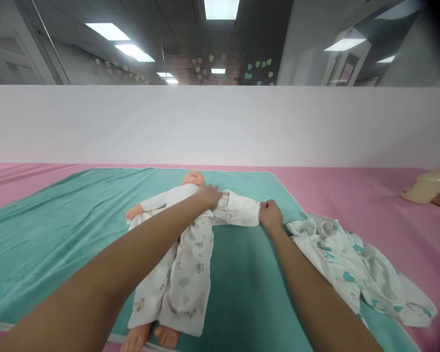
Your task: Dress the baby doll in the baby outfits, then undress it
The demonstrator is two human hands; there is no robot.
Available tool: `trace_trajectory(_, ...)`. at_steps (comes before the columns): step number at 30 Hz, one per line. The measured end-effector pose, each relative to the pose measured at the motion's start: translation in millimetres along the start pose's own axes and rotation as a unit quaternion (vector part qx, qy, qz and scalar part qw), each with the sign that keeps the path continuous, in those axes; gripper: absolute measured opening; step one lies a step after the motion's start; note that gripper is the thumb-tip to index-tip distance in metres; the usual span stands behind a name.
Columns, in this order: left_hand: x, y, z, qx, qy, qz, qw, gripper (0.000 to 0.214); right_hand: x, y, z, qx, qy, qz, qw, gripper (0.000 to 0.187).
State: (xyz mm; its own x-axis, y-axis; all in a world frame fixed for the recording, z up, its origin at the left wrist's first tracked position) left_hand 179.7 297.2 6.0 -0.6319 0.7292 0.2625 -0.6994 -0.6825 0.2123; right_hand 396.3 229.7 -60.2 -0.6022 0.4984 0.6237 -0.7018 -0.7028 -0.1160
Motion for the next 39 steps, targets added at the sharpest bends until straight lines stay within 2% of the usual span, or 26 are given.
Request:
trace_trajectory(5, -24.9, -12.4, -6.3, -0.037, -0.008, -0.06, 0.997, 0.038, 2.0, 0.5, -1.7, 0.006, 0.005, 0.01, 1.0, 0.027)
trace_trajectory(8, -25.5, -9.7, -2.5, -0.044, -0.009, -0.092, 0.995, 0.032, 3.0, 0.5, -2.7, 0.011, 0.005, 0.017, 1.0, 0.026)
trace_trajectory(14, 9.1, 15.3, 25.6, -0.047, -0.012, -0.094, 0.994, 0.025, -1.7, -3.2, -1.4, -0.007, -0.011, 0.004, 1.0, 0.024)
trace_trajectory(19, 51.4, 37.3, 43.0, -0.035, 0.011, 0.007, 0.999, 0.025, -7.9, -9.0, -1.4, -0.02, -0.021, -0.01, 1.0, 0.025)
trace_trajectory(22, 60.8, 44.8, 47.2, -0.057, 0.025, 0.039, 0.997, 0.028, -8.0, -9.4, -1.6, -0.021, -0.028, -0.009, 0.999, 0.023)
trace_trajectory(25, 48.5, 41.6, 48.0, -0.091, 0.027, 0.021, 0.995, 0.03, -5.9, -7.7, -2.0, -0.017, -0.037, -0.002, 0.999, 0.024)
trace_trajectory(28, 22.8, 29.3, 43.3, -0.108, 0.022, 0.003, 0.994, 0.033, -4.1, -5.4, -1.9, -0.012, -0.05, 0.005, 0.999, 0.026)
trace_trajectory(33, -21.1, 5.2, 20.6, -0.096, 0.018, -0.019, 0.995, 0.029, -1.3, -2.1, 0.9, -0.013, -0.07, 0.018, 0.997, 0.027)
trace_trajectory(36, -31.5, -0.4, 9.3, -0.087, 0.02, -0.019, 0.996, 0.03, 1.5, 0.1, 2.4, -0.013, -0.08, 0.036, 0.996, 0.028)
trace_trajectory(39, -28.6, 8.0, 11.6, -0.101, 0.036, -0.022, 0.994, 0.034, 3.9, 2.0, 4.1, -0.013, -0.083, 0.052, 0.995, 0.029)
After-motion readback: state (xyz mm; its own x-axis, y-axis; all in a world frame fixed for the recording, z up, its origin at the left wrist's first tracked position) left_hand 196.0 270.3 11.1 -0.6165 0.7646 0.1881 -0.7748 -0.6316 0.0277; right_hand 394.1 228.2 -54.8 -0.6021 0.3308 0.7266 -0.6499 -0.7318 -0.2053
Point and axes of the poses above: each hand's wrist, its own y-axis away from the middle knuckle, its own z-axis out of the back of the hand, x = y × z, the point moved 8 cm from there along -y, towards the middle knuckle, and after that the axes turned 7 degrees about -z, right-handed, at the moved point
